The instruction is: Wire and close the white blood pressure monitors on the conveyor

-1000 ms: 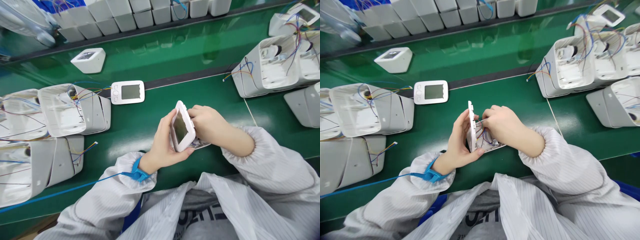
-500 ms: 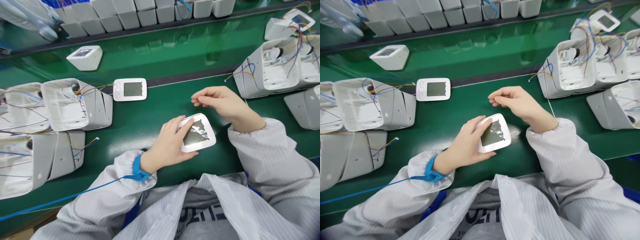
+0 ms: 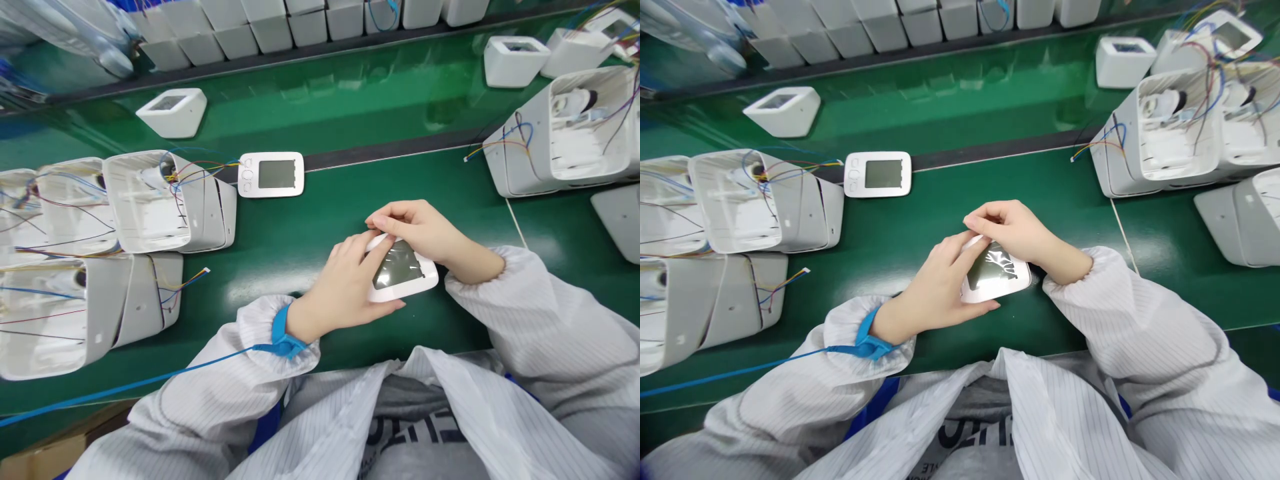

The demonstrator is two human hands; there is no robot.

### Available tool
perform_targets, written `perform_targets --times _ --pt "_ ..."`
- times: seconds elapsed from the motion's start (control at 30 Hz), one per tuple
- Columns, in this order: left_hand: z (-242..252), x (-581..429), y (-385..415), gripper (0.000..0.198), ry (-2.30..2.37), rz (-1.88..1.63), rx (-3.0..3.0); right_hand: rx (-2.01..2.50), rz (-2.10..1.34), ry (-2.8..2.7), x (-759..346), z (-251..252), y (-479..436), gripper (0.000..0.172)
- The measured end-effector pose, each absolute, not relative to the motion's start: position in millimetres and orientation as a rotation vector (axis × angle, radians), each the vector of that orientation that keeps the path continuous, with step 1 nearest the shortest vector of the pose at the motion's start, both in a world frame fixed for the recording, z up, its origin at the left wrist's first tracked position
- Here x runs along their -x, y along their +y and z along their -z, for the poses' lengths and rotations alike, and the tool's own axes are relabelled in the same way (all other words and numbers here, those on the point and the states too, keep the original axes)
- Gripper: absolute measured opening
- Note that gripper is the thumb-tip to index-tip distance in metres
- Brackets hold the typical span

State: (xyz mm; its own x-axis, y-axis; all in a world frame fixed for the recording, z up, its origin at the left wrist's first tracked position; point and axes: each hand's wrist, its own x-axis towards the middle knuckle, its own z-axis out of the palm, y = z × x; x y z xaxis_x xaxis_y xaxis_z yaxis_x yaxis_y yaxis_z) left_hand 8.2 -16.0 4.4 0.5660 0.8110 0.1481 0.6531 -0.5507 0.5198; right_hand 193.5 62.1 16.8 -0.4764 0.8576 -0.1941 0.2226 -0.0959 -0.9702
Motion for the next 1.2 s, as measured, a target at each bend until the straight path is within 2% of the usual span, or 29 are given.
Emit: perform_targets --times 0.23,0.4,0.5,0.6,0.73,0.8,0.9,1.0,1.2 --pt "0 -12 -18 0.114 1.249 -0.602 -2.308 1.195 -1.52 -1.724 -190 -18 61 0.03" --pt "1 -15 -17 0.117 1.253 -0.539 -2.349 1.215 -1.227 -1.72 -187 -21 54 0.022" --pt "1 -14 -18 0.102 1.266 -0.524 -2.373 1.231 -0.992 -1.737 -186 -25 47 0.022" --pt "4 -12 -16 0.085 1.36 -0.707 -2.428 1.302 -0.959 -1.787 -188 -26 46 0.041" --pt "5 -3 -8 0.086 1.334 -0.928 -2.476 1.406 -1.081 -1.886 -193 -22 54 0.052" --pt "1 3 -2 0.084 1.258 -1.025 -2.328 1.354 -1.062 -1.889 -195 -19 57 0.053" --pt "-5 11 6 0.057 1.255 -1.071 -1.979 1.183 -0.961 -1.901 -197 -17 57 0.051" --pt "-9 14 6 0.038 1.251 -1.032 -1.916 1.037 -0.82 -1.915 -197 -14 54 0.048" --pt "-16 10 -1 0.032 1.306 -1.038 -2.044 1.096 -0.666 -1.912 -191 -14 48 0.039"
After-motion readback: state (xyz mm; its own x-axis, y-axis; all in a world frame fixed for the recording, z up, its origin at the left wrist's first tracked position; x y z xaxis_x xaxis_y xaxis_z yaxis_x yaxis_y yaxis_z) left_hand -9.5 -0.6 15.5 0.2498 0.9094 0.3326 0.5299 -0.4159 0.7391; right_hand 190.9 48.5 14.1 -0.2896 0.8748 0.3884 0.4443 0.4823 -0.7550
